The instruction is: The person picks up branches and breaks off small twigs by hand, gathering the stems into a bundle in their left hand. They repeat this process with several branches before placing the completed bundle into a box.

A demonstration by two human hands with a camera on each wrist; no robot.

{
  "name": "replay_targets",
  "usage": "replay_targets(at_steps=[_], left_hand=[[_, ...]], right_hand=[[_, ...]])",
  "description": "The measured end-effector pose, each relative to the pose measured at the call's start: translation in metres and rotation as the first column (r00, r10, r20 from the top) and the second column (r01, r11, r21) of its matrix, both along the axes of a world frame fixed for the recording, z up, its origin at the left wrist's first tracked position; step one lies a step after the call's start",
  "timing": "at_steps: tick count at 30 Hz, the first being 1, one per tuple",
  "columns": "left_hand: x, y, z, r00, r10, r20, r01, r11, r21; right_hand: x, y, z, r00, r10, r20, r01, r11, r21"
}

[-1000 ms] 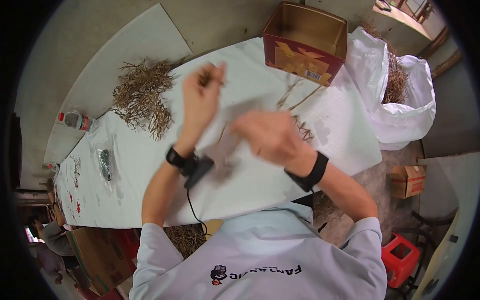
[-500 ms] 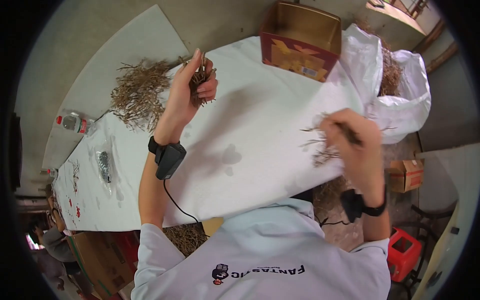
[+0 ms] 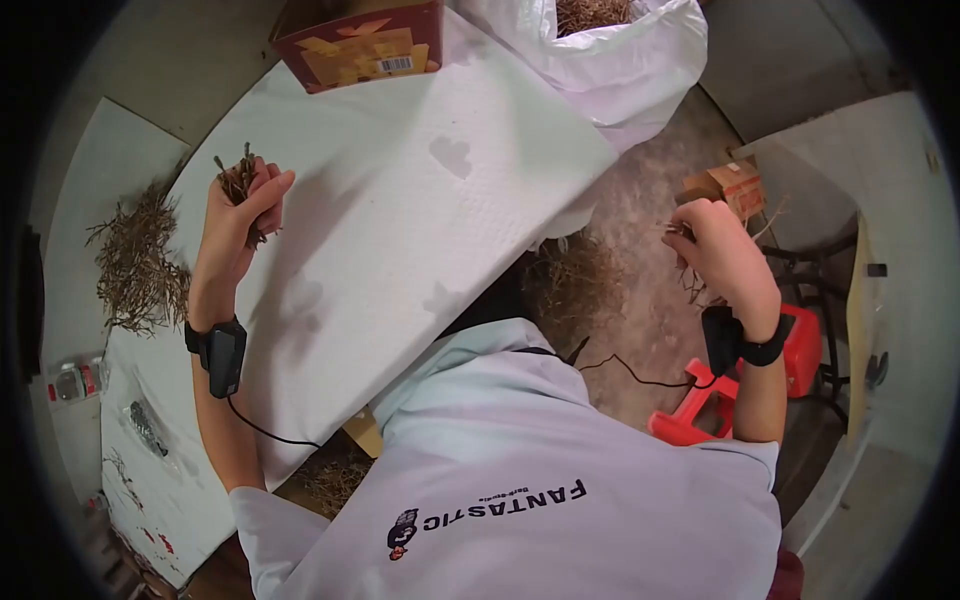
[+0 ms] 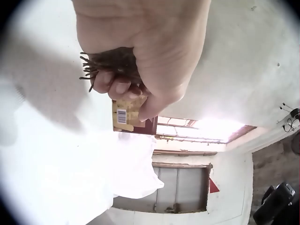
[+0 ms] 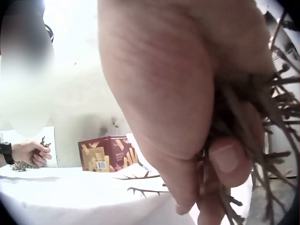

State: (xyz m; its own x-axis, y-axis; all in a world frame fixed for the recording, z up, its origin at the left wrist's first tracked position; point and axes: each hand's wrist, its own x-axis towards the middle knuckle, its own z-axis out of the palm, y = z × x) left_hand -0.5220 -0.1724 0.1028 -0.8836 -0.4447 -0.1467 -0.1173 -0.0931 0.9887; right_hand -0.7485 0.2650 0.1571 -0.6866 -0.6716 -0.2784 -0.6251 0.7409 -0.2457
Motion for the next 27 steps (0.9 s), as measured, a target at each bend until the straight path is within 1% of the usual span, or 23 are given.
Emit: replay_targets(at_steps=[1,2,4,5,6,7,8,9,11,12,13,15,16,19,20,21,23,25,27], left_hand=[[0.000,0.000,0.000,1.000,0.005,-0.006,-0.005,1.000,-0.001],[0.001,0.000,0.000,1.000,0.011,-0.014,-0.012,1.000,-0.004],[0.002,0.005,0.003,1.000,0.009,-0.012,-0.009,1.000,-0.013],[0.001,0.009,0.006,1.000,0.002,-0.011,-0.002,1.000,-0.021],[0.000,0.014,0.009,1.000,-0.005,-0.011,0.005,1.000,-0.030],[0.000,0.018,0.013,1.000,-0.001,-0.017,0.000,0.999,-0.039],[0.000,0.024,0.017,1.000,-0.007,-0.026,0.004,0.996,-0.087],[0.001,0.030,0.022,0.999,-0.008,-0.035,0.003,0.991,-0.137],[0.003,0.035,0.027,0.999,0.017,-0.038,-0.025,0.978,-0.207],[0.004,0.035,0.024,0.990,-0.059,-0.127,0.030,0.976,-0.215],[0.004,0.035,0.025,0.968,-0.134,-0.211,0.084,0.969,-0.231],[0.004,0.038,0.033,0.971,-0.106,-0.213,0.054,0.970,-0.237],[0.005,0.037,0.035,0.970,-0.102,-0.222,0.051,0.973,-0.223],[0.003,0.025,0.024,0.979,-0.028,-0.201,-0.026,0.966,-0.258],[0.004,0.018,0.019,0.981,-0.006,-0.196,-0.048,0.963,-0.265],[0.006,0.011,0.018,0.980,0.011,-0.196,-0.065,0.961,-0.270],[0.010,0.000,0.014,0.975,0.073,-0.208,-0.117,0.971,-0.209],[0.013,-0.012,0.012,0.971,0.108,-0.212,-0.148,0.972,-0.180],[0.017,-0.024,0.014,0.971,0.145,-0.193,-0.190,0.951,-0.244]], right_hand=[[0.000,-0.002,0.001,1.000,-0.001,0.001,0.001,1.000,0.000],[0.003,-0.009,0.004,0.997,-0.021,0.076,0.029,0.994,-0.102],[0.009,-0.030,0.012,0.973,-0.031,0.230,0.100,0.949,-0.298],[0.011,-0.041,0.017,0.974,-0.028,0.225,0.097,0.948,-0.303],[0.015,-0.054,0.022,0.901,0.015,0.434,0.174,0.903,-0.392],[0.018,-0.068,0.026,0.784,0.088,0.615,0.264,0.849,-0.457],[0.021,-0.083,0.028,0.786,0.101,0.610,0.255,0.846,-0.469],[0.023,-0.100,0.030,0.699,0.179,0.693,0.293,0.812,-0.505],[0.027,-0.138,0.031,0.477,0.354,0.805,0.373,0.747,-0.550],[0.029,-0.159,0.029,0.465,0.383,0.798,0.355,0.745,-0.565],[0.031,-0.181,0.024,0.424,0.434,0.795,0.339,0.737,-0.584],[0.034,-0.222,0.012,0.327,0.525,0.786,0.311,0.726,-0.614],[0.033,-0.241,0.006,0.308,0.549,0.777,0.293,0.723,-0.626],[0.035,-0.286,-0.010,0.088,0.607,0.790,0.135,0.778,-0.613],[0.040,-0.295,-0.013,0.076,0.616,0.784,0.122,0.775,-0.620],[0.044,-0.302,-0.016,0.161,0.607,0.778,0.145,0.765,-0.627],[0.050,-0.314,-0.021,0.329,0.570,0.753,0.192,0.741,-0.644],[0.046,-0.320,-0.032,0.322,0.563,0.761,0.174,0.755,-0.632],[0.040,-0.321,-0.038,0.326,0.535,0.779,0.161,0.781,-0.604]])
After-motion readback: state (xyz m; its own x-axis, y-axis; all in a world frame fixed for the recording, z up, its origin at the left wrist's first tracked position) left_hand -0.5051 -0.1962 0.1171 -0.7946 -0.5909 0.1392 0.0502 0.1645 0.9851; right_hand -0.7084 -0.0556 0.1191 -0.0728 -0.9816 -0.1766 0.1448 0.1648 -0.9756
